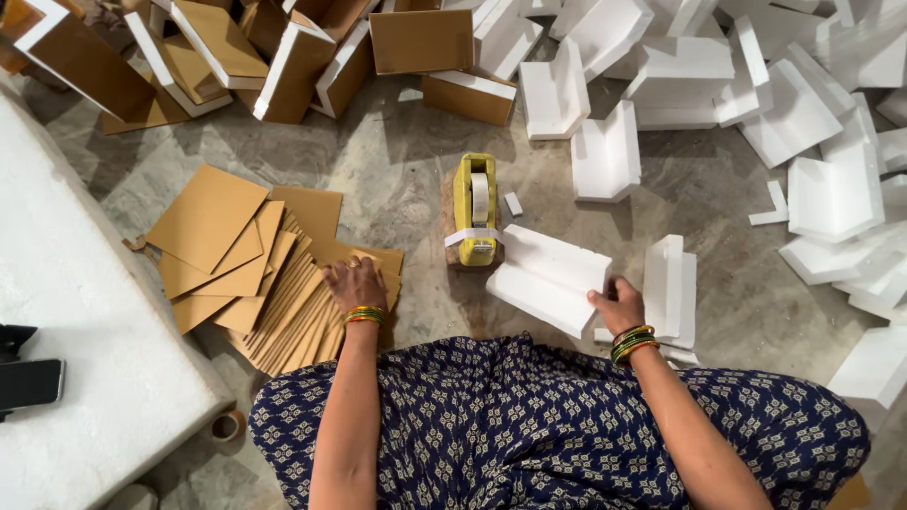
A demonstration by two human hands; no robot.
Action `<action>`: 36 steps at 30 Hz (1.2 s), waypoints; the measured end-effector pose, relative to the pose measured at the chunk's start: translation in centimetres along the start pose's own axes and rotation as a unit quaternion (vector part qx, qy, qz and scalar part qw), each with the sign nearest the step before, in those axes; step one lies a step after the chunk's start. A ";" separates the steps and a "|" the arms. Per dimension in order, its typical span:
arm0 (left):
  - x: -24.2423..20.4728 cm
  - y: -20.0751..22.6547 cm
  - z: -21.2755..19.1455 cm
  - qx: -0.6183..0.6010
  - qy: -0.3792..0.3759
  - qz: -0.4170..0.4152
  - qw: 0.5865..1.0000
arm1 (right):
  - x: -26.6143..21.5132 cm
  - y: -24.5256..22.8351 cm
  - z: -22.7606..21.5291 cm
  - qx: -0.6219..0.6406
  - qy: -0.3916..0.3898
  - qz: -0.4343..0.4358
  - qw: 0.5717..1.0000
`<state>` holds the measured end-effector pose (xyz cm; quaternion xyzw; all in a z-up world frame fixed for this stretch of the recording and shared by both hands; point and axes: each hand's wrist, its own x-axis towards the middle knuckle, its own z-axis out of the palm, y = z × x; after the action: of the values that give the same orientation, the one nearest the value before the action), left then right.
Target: The person sits on the floor and assembles small rectangular boxes by inserting white foam inserts into brown cardboard shells. They use a handheld tape dispenser to secure the foam pieces to the cardboard, repeating this process for multiple units.
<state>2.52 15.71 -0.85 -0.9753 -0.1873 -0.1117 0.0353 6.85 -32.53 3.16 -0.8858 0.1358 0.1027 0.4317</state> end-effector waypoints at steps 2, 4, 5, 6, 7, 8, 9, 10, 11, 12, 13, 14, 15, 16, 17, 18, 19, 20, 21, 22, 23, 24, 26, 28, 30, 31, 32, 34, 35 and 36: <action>0.8 -0.4 -1.7 -0.024 0.068 -0.046 0.996 | 0.0 1.8 0.2 0.012 0.003 0.022 1.000; 1.4 -2.0 -4.1 -0.104 0.157 -0.079 0.979 | 0.4 3.5 0.2 0.037 -0.011 0.065 0.997; 1.3 -2.8 -5.5 -0.108 0.227 -0.098 0.963 | 1.0 3.8 0.2 0.055 -0.033 0.046 0.997; 1.1 -3.7 -6.9 -0.111 0.295 -0.116 0.942 | 1.5 4.1 0.2 0.073 -0.055 0.028 0.995; 1.1 -4.5 -8.0 -0.218 0.306 -0.177 0.910 | 2.0 4.2 0.3 0.088 -0.080 0.008 0.993; 1.1 -5.7 -9.0 -0.321 0.313 -0.234 0.863 | 2.3 4.3 0.5 0.064 -0.091 0.017 0.994; 0.8 -6.7 -9.7 -0.418 0.315 -0.286 0.803 | 2.2 4.6 0.5 0.040 -0.101 0.028 0.994; 0.5 -7.6 -10.3 -0.517 0.322 -0.298 0.735 | 1.9 4.8 0.8 0.016 -0.112 0.040 0.993; 0.2 -8.1 -10.7 -0.609 0.328 -0.304 0.655 | 2.0 4.8 1.0 -0.006 -0.124 0.046 0.991; -0.1 -8.5 -10.9 -0.691 0.329 -0.305 0.566 | 2.0 4.8 1.1 -0.028 -0.136 0.052 0.989; -0.3 -8.6 -11.1 -0.735 0.296 -0.336 0.509 | 2.1 4.7 1.2 -0.048 -0.145 0.059 0.986; -0.5 -8.3 -11.1 -0.773 0.262 -0.365 0.449 | 2.3 4.6 1.3 -0.060 -0.161 0.075 0.982; -0.7 -7.8 -11.1 -0.806 0.222 -0.391 0.385 | 2.4 4.6 1.4 -0.071 -0.175 0.095 0.977; -1.1 -7.2 -11.2 -0.814 0.171 -0.428 0.353 | 2.7 4.5 1.6 -0.082 -0.188 0.114 0.972; -1.7 -6.3 -11.1 -0.819 0.114 -0.463 0.320 | 2.6 4.9 1.6 -0.088 -0.195 0.104 0.971; -2.3 -5.4 -10.9 -0.819 0.056 -0.495 0.285 | 2.8 5.1 2.0 -0.094 -0.202 0.093 0.970; -3.1 -4.4 -10.7 -0.818 0.003 -0.487 0.306 | 2.6 5.7 2.1 -0.101 -0.208 0.086 0.969; -3.9 -3.5 -10.6 -0.816 -0.050 -0.476 0.325 | 2.2 6.2 2.3 -0.116 -0.199 0.096 0.968; -3.7 -2.7 -10.3 -0.815 -0.100 -0.456 0.344 | 2.8 6.1 2.6 -0.127 -0.185 0.099 0.969; -3.5 -1.9 -10.0 -0.829 -0.137 -0.425 0.337 | 3.1 6.0 2.7 -0.124 -0.188 0.092 0.970; -4.0 -1.2 -9.6 -0.839 -0.170 -0.397 0.330 | 3.3 6.0 3.1 -0.123 -0.195 0.084 0.969; -4.4 -0.5 -9.0 -0.848 -0.202 -0.367 0.323 | 3.4 6.0 3.3 -0.122 -0.203 0.076 0.969; -6.2 1.2 -7.2 -0.818 -0.255 -0.386 0.341 | 2.8 6.5 4.2 -0.142 -0.212 0.118 0.960; -8.1 3.7 -5.0 -0.806 -0.275 -0.390 0.350 | 2.9 6.2 5.3 -0.141 -0.218 0.119 0.959; -9.5 6.3 -3.2 -0.813 -0.268 -0.377 0.353 | 3.0 5.5 7.0 -0.101 -0.219 0.103 0.965; -10.1 7.1 -2.5 -0.818 -0.249 -0.396 0.335 | 3.0 5.0 8.0 -0.077 -0.223 0.103 0.966; -10.6 7.8 -2.0 -0.821 -0.230 -0.415 0.318 | 2.8 4.4 9.0 -0.103 -0.161 -0.004 0.982; -10.7 8.0 -1.1 -0.811 -0.192 -0.459 0.309 | 2.1 3.0 10.6 -0.083 -0.045 -0.118 0.989; -10.7 7.7 -0.7 -0.795 -0.176 -0.486 0.318 | 1.4 2.4 11.4 -0.039 0.006 -0.120 0.992; -10.7 7.4 -0.3 -0.778 -0.160 -0.513 0.326 | 0.7 1.7 11.9 0.004 0.057 -0.121 0.991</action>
<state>-4.48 4.95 -3.25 -0.2675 -0.4797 -0.0445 -0.8345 6.20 -24.16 -5.52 -0.8983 0.0523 -0.0021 0.4363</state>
